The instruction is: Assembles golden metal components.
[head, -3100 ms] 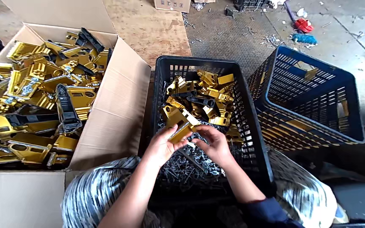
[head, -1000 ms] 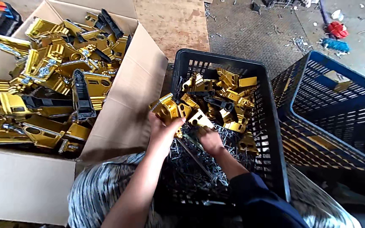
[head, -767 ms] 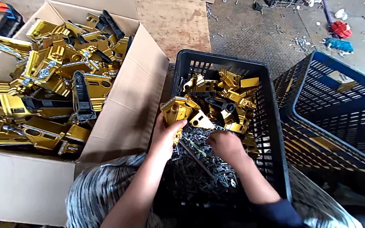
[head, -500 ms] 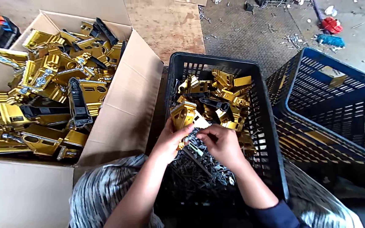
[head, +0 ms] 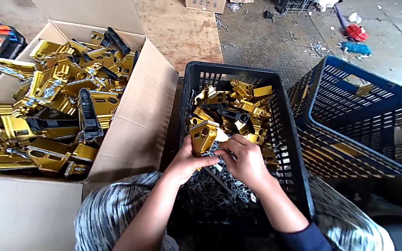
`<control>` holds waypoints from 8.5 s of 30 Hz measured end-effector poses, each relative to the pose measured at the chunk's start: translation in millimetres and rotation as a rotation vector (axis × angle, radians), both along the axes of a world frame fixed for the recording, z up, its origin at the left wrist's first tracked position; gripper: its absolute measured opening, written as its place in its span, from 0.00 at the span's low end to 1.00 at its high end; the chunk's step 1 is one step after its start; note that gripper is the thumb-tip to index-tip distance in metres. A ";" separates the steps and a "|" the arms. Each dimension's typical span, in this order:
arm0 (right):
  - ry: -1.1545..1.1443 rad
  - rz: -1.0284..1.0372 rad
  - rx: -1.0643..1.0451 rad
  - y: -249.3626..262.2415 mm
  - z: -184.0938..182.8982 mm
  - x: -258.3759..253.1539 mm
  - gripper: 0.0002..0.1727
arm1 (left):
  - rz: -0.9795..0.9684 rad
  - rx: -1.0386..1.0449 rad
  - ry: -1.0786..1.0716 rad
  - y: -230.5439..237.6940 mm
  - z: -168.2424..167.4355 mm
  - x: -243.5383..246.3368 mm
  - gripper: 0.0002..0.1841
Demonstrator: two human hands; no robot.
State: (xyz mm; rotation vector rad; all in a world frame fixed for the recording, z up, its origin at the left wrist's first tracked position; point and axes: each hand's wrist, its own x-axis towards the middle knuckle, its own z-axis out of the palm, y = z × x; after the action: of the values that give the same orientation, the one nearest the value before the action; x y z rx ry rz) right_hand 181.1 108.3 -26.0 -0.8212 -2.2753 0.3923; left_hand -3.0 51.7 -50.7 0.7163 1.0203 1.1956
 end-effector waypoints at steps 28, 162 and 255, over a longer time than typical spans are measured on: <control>0.198 -0.017 -0.772 4.6 -84.1 -0.7 0.34 | -0.169 -0.323 0.141 -22.3 -28.9 -6.6 0.53; 0.193 -0.001 0.054 0.8 -12.2 10.2 0.18 | -0.181 0.020 0.164 1.7 5.2 7.3 0.51; 0.622 0.034 -0.829 -57.2 -34.8 56.0 0.09 | 0.004 -0.149 -0.229 -20.8 -20.4 77.1 0.33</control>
State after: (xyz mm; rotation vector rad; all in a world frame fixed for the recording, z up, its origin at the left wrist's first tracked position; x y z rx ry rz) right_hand 237.1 51.1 -60.7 -0.8725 -1.5088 1.4398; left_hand 74.0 30.9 -71.1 0.4497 0.9084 1.1627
